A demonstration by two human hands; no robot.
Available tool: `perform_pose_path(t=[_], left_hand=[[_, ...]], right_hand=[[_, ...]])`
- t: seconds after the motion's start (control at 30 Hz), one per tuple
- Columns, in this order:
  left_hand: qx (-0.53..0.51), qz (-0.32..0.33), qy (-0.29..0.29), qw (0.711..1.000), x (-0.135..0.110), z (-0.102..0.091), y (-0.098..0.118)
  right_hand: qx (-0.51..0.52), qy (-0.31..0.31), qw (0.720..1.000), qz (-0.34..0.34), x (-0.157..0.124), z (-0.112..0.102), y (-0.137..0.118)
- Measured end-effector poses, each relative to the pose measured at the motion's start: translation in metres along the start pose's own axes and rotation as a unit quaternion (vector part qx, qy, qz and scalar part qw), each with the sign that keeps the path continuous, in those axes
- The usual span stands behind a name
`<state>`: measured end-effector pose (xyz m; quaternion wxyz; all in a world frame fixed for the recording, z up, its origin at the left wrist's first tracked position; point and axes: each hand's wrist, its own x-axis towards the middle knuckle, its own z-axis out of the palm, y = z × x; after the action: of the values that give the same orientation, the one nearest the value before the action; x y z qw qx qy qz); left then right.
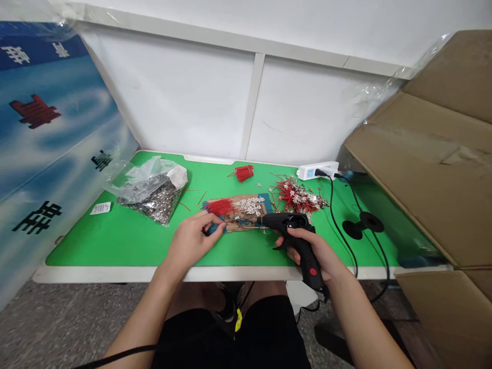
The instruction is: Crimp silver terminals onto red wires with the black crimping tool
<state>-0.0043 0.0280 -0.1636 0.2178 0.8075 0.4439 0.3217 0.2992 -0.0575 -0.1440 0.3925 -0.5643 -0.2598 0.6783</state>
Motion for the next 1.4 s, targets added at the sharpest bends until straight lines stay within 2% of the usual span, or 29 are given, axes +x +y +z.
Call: perform_pose_path(t=[0.43,1.4], left_hand=[[0.008,-0.001,-0.007,1.0,0.0011,-0.0006,0.0018],[0.016,0.002,0.0,1.0,0.0018,0.0009,-0.001]], right_hand=[[0.022,-0.002,1.0,-0.022,-0.0004,0.0014,-0.001],[-0.003,-0.006,1.0,-0.001,-0.001,0.0012,-0.0017]])
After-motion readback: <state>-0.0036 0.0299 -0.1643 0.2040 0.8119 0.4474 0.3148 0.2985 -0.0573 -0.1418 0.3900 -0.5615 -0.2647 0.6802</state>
